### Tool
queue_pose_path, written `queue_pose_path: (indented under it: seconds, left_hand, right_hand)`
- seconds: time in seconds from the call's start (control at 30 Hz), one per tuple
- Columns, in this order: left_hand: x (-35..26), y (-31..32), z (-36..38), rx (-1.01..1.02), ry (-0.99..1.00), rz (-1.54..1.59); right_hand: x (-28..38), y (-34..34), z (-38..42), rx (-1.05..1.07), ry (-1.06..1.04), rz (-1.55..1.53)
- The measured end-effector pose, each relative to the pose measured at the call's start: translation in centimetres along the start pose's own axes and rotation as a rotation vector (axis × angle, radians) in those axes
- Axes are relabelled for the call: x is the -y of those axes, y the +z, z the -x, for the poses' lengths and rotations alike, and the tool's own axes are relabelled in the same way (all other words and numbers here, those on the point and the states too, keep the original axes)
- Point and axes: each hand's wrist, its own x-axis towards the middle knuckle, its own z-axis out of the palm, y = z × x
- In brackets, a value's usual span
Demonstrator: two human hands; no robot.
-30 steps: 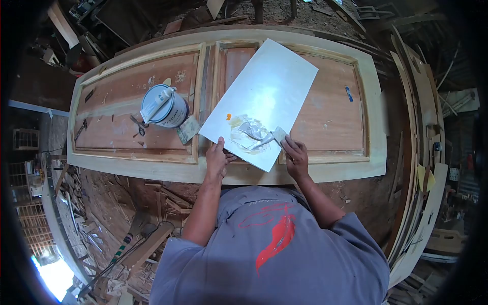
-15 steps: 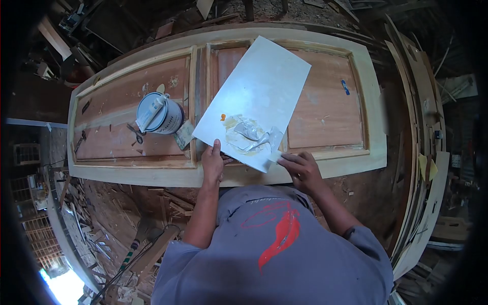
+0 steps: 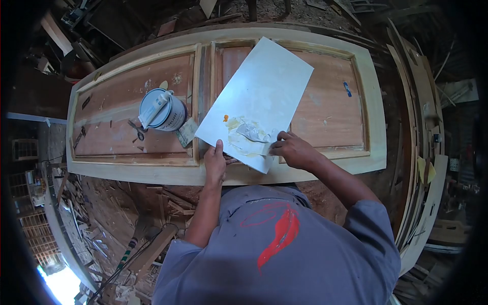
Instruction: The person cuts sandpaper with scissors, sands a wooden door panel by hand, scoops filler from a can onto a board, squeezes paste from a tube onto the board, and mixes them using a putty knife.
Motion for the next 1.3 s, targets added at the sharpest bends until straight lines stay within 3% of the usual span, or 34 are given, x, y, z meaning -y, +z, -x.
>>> queue_pose_path:
  seconds: [0.1, 0.2, 0.3, 0.4, 0.7, 0.9, 1.3]
  left_hand:
    - [0.2, 0.0, 0.1, -0.007, 0.004, -0.033]
    - [0.3, 0.0, -0.1, -0.013, 0.026, -0.06]
    - [0.7, -0.3, -0.2, -0.002, 0.026, -0.052]
    - [0.8, -0.2, -0.3, 0.001, 0.03, -0.059]
    - [-0.3, -0.2, -0.4, -0.026, 0.044, -0.052]
    - [-0.2, -0.4, -0.3, -0.017, 0.039, -0.066]
    - [0.0, -0.8, -0.8, 0.026, -0.018, 0.022]
  right_hand:
    - [-0.8, 0.0, 1.4, -0.035, 0.019, 0.019]
    - [-0.6, -0.3, 1.9, -0.203, 0.195, -0.196]
    - [-0.6, 0.0, 1.0, -0.273, 0.205, -0.101]
    - [-0.1, -0.5, -0.9, -0.212, 0.078, 0.047]
    - [-1.8, -0.7, -0.6, -0.054, 0.065, 0.051]
    - [-3.0, -0.8, -1.3, -0.207, 0.155, 0.047]
    - [-3.9, -0.7, -1.1, -0.231, 0.23, 0.053]
